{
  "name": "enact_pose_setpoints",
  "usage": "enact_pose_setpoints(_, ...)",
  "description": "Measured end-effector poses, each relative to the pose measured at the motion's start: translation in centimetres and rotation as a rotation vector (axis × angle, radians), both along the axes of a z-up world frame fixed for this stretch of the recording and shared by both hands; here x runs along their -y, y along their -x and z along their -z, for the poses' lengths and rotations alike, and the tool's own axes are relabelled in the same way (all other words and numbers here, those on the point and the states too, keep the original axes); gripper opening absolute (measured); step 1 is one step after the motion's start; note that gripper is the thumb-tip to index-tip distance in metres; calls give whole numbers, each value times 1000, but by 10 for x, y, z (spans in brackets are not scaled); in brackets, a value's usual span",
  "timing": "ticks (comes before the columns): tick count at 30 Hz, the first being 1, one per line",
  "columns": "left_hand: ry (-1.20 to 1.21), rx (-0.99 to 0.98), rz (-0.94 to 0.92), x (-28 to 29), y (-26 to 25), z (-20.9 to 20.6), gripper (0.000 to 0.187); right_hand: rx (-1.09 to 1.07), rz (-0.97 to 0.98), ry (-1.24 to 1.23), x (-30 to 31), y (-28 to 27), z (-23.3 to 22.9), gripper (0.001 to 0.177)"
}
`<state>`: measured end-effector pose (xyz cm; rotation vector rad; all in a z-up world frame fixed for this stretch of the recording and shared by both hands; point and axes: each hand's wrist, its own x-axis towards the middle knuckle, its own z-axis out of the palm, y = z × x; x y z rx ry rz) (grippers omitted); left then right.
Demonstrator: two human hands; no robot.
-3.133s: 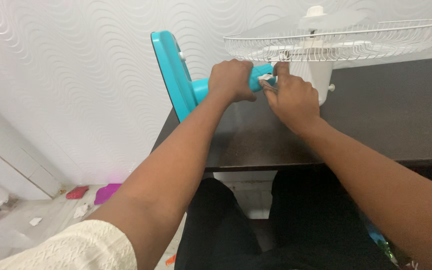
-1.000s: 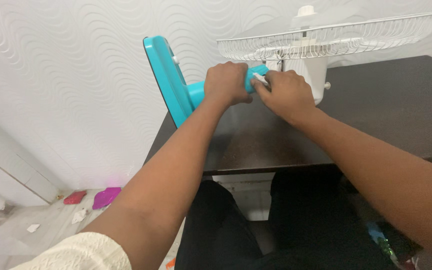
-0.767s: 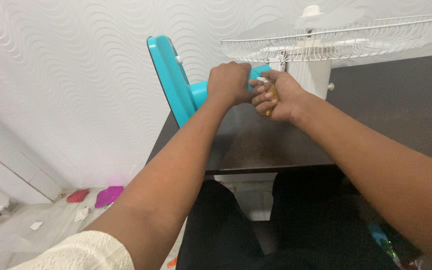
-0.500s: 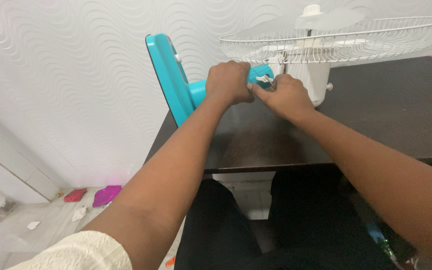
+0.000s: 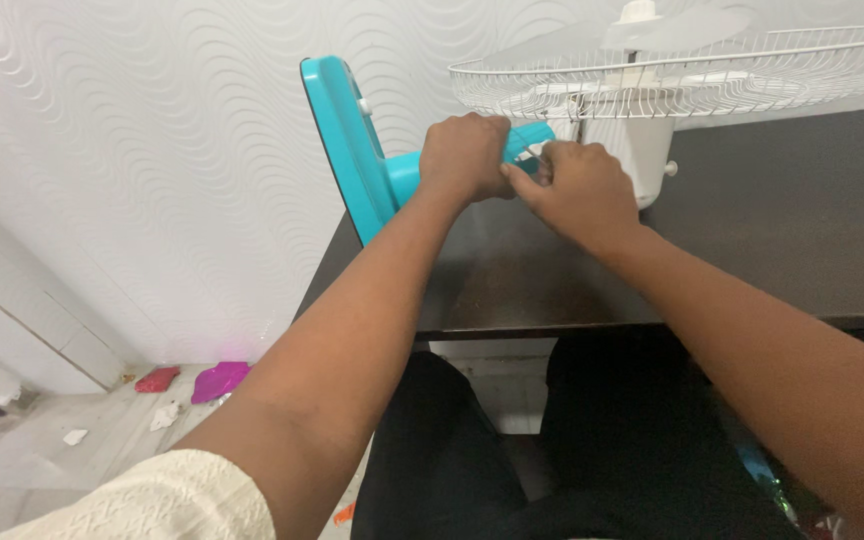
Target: The person reassembles a disassembled electric fan on a table. They attach the front grille, install the fan blades, secure the blade cap, and fasten the fan head to the stand using a screwdriver.
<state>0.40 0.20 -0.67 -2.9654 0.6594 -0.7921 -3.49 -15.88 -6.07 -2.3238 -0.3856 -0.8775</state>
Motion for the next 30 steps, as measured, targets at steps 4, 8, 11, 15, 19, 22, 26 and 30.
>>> enact_pose_setpoints(4,-4,26,26,-1,3,0,55,244,153,245,7,24,8,61)
enact_pose_setpoints(8,-21,9,13,0,2,-1,59,67,143,214,7,28,11,48)
enact_pose_setpoints(11,-13,29,27,1,0,-1,60,-85,107,178,9,28,10,43)
enact_pose_setpoints(15,-13,29,22,-1,0,-1,57,104,28,175,9,32,8,36)
enact_pose_setpoints(19,-33,12,14,1,-4,-3,57,119,126,390,16,30,4,60)
enact_pose_setpoints(22,-23,1,18,0,-5,-3,57,57,157,279,18,26,8,34)
enact_pose_setpoints(26,-18,28,32,1,-4,-1,56,-19,116,185,21,25,16,34)
enact_pose_setpoints(30,-26,18,22,0,-5,-1,55,-74,-1,-22,16,21,12,41)
